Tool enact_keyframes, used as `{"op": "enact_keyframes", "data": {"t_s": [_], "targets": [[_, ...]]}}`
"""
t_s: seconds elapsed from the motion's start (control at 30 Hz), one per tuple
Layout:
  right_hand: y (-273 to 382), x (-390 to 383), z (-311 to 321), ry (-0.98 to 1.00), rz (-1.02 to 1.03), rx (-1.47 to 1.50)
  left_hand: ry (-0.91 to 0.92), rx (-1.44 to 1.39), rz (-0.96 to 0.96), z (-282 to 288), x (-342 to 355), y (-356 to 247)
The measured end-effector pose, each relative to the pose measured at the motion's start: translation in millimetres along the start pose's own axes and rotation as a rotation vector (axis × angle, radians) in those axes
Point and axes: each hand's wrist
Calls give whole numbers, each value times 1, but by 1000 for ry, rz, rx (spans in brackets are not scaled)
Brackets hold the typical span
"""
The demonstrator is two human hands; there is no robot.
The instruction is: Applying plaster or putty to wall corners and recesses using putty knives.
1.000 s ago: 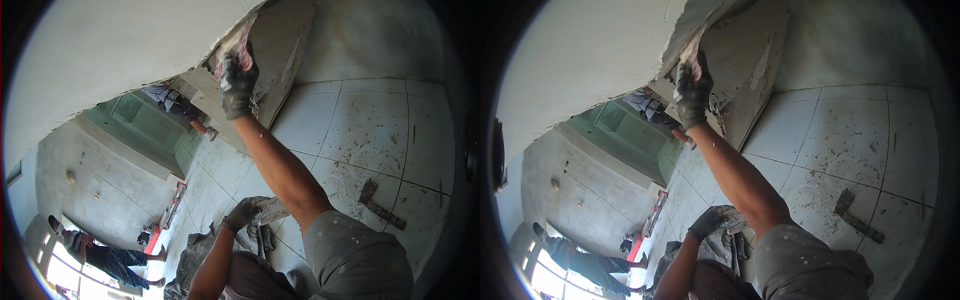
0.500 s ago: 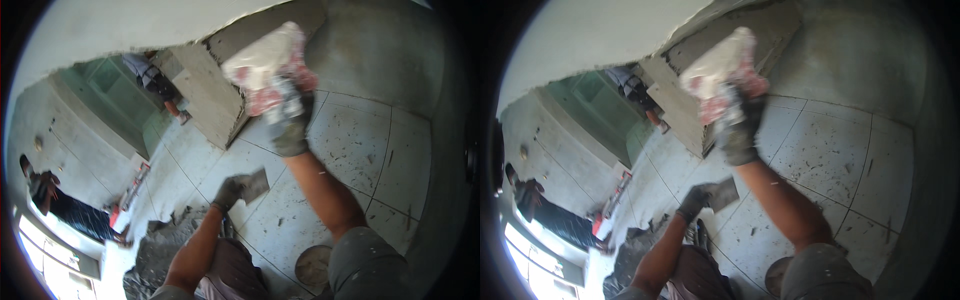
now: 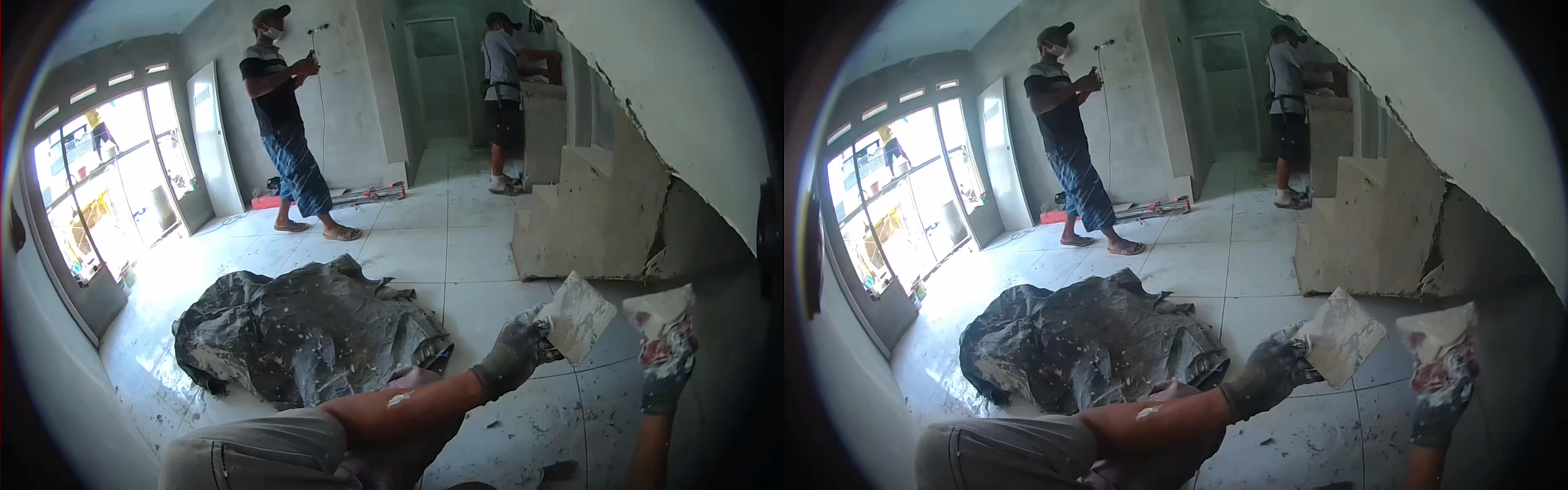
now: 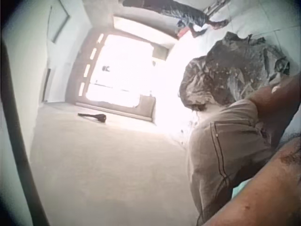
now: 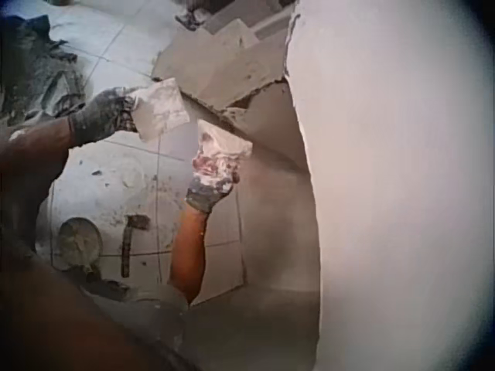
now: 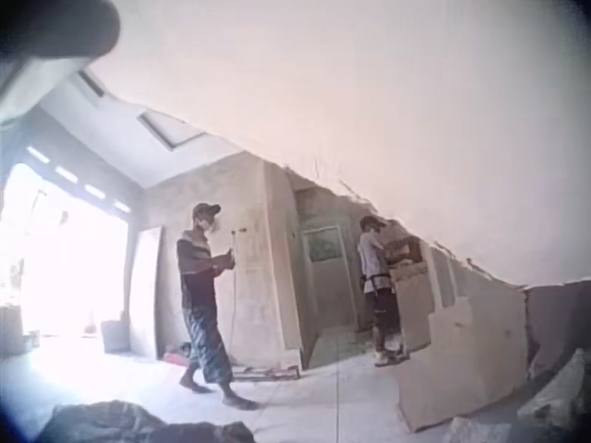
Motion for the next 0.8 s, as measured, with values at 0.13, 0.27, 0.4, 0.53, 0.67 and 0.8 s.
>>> {"op": "enact_keyframes", "data": {"t_s": [0.13,0.27,0.4,0.53,0.67,0.8], "targets": [[6,-38,-62,49,-307,278,-126,-256,21,6,-5,-17],[9,-57,-103,142,-398,339,-123,-155,-29,22,-2,-12],[8,-56,-92,181,-455,203,-141,-460,95,-2,-8,-49],[26,-47,-139,196,-424,285,-17,-166,-48,11,-23,-55],[6,-37,-135,174,-239,142,122,-284,-94,43,-53,-52],[16,-38,-143,293,-202,165,-108,-582,138,25,-66,-61]]}}
Point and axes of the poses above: each hand's wrist, its own x-axis towards the middle knuckle, its own z-axis out of the back of the hand, y = z × x, and after that the axes turned 11 degrees about -x, right-handed
